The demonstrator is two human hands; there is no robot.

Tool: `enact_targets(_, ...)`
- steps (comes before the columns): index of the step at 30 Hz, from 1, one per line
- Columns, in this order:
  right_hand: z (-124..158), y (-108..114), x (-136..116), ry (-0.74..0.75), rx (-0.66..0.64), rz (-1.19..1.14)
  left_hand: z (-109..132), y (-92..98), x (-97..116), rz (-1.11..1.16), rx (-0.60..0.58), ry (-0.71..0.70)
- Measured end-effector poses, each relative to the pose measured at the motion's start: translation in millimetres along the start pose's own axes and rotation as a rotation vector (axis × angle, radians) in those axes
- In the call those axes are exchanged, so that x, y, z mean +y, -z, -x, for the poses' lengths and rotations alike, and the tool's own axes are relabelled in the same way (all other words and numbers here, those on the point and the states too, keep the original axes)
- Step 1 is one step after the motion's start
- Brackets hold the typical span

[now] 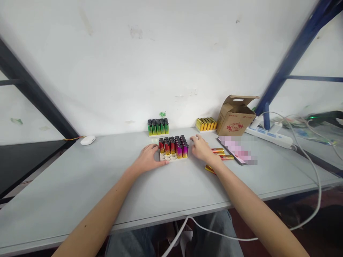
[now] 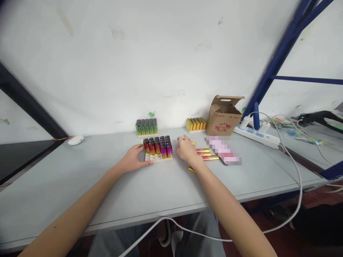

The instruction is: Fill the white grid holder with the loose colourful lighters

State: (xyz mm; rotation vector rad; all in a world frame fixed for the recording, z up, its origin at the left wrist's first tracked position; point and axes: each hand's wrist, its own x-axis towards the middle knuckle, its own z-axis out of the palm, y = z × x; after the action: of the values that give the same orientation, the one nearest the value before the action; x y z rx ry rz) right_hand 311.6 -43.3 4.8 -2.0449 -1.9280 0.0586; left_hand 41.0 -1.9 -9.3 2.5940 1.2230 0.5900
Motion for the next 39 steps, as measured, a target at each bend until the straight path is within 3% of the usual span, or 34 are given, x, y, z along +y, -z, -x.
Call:
enact_targets(3,-4,-8,1,0.107,0.049,-0.012,0,-0.3,0,0.006,0.0,0.003)
enact_targets(9,-5,-8,0,0.064,-0.019,0.112,1,0.6,1,0.023,-0.014,0.007)
enact_targets(12,-4,-8,1,0.05,0.008,0.089,1,1.5,2,0.027,-0.016,0.004)
enact_targets(15,-8,-10,3,0.058,0.091,-0.148,2,2.8,4,0.028,-0.017,0.007)
enact_targets(20,-15,-7,-4,0.005,0.237,-0.881,2,3.9,6,0.028,-0.021,0.01)
enact_targets(23,-14,4,-12,-0.156,0.216,-1.309,3,3.4,4,0.031,-0.023,0.003)
enact_targets(26,-9,17,-19,-0.277,0.085,-1.593,3,2.9,3,0.043,-0.013,-0.009)
enact_targets(30,-4,25,-21,-0.237,-0.126,-1.798,3,3.5,5,0.026,-0.026,0.0)
enact_targets(39,-3,20,-20,-0.21,-0.2,-1.856,4,3.0,5,0.022,-0.034,-0.003)
